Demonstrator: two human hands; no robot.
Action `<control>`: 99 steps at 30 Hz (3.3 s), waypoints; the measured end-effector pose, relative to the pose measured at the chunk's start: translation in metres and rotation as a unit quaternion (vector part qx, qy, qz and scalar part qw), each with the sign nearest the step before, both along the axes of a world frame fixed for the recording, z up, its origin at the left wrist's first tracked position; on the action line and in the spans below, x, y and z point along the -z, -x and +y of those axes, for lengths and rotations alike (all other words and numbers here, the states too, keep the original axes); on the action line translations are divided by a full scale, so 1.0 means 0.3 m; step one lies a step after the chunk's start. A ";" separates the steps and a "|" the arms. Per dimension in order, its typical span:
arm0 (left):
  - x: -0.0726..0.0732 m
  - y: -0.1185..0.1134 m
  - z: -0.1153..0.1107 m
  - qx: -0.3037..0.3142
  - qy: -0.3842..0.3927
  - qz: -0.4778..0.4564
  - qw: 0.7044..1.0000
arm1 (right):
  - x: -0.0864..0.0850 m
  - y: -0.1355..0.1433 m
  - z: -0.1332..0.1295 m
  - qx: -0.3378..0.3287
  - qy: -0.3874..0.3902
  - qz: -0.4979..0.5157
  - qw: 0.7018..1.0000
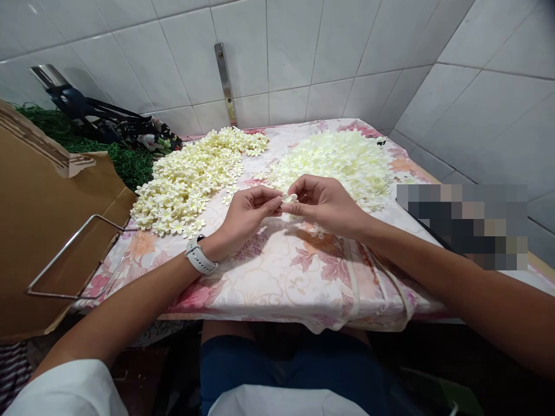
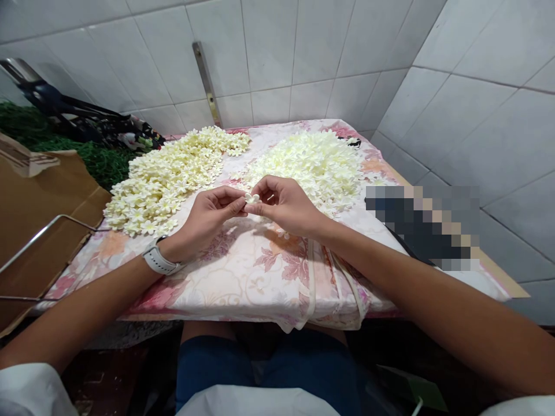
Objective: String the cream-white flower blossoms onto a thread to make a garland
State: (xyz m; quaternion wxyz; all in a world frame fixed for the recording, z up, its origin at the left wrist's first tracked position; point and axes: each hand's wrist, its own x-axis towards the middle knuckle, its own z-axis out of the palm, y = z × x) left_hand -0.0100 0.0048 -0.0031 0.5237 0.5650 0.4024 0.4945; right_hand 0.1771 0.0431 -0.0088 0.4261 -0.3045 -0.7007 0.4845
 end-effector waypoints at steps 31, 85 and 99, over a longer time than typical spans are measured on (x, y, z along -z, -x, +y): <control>0.030 0.015 0.028 -0.001 0.042 -0.043 0.998 | -0.012 -0.008 0.029 0.153 0.020 0.087 0.984; 0.003 0.003 0.010 -0.008 0.045 -0.030 0.998 | -0.011 -0.036 0.048 0.170 -0.097 -0.004 0.981; 0.024 0.013 0.017 0.021 0.043 -0.055 0.997 | 0.012 -0.002 -0.008 0.032 -0.172 -0.124 0.977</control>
